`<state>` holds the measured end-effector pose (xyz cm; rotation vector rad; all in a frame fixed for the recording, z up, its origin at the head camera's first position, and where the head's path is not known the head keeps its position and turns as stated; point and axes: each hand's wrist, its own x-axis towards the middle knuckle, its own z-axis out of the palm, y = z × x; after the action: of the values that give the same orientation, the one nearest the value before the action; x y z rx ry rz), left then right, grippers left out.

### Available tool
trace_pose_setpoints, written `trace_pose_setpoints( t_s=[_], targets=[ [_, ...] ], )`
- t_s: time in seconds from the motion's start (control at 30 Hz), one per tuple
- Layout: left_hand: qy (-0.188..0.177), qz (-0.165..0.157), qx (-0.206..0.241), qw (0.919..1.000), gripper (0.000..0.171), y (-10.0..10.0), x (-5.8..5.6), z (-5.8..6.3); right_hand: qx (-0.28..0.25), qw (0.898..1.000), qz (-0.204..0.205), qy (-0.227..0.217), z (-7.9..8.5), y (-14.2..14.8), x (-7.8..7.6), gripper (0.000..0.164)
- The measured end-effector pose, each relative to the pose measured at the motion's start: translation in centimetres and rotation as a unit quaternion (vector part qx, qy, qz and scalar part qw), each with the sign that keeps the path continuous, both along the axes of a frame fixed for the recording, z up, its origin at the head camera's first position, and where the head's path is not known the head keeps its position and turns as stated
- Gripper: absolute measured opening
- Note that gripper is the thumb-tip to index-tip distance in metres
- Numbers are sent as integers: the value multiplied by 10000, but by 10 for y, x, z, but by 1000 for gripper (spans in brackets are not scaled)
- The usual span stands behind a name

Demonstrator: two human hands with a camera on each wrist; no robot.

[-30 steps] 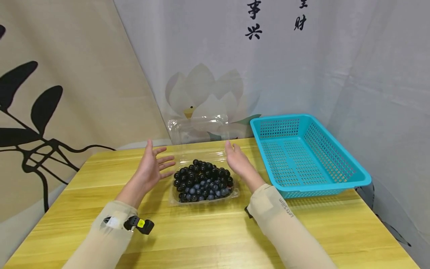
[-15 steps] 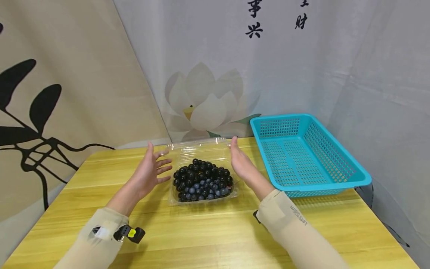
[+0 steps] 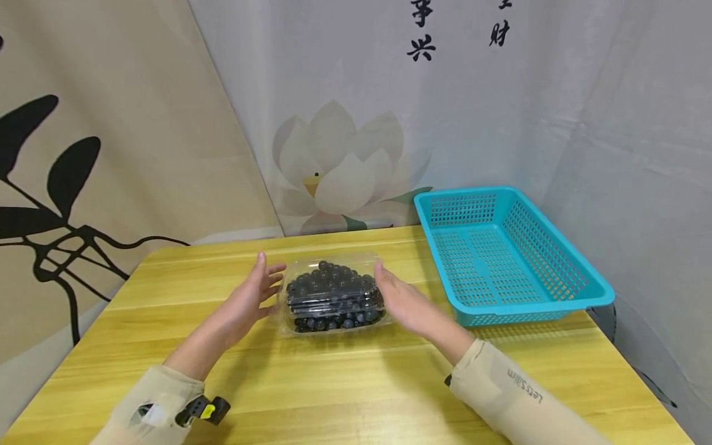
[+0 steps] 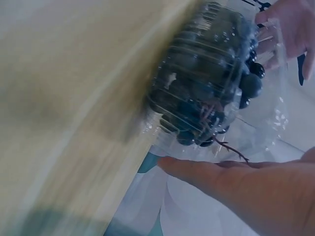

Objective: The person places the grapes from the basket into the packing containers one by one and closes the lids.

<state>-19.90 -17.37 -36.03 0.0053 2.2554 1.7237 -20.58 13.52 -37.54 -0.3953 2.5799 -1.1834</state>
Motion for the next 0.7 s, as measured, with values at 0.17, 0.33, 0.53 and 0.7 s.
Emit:
trace_pose_setpoints(
  t_s=[0.17, 0.33, 0.53, 0.7],
  targets=[
    [79, -96, -289, 9995, 88, 3, 8, -2, 160, 9995, 209, 153, -5, 1, 3, 85],
    [196, -310, -555, 9978, 84, 4, 14, -5, 214, 9991, 309, 189, -7, 3, 4, 86],
    [364, -614, -1560, 9852, 69, 6, 17, -10, 138, 9992, 372, -23, -8, 8, 2, 83],
    [584, -643, -2367, 9677, 62, 8, 17, -10, -71, 9990, 294, -323, -8, 12, -1, 68]
  ],
)
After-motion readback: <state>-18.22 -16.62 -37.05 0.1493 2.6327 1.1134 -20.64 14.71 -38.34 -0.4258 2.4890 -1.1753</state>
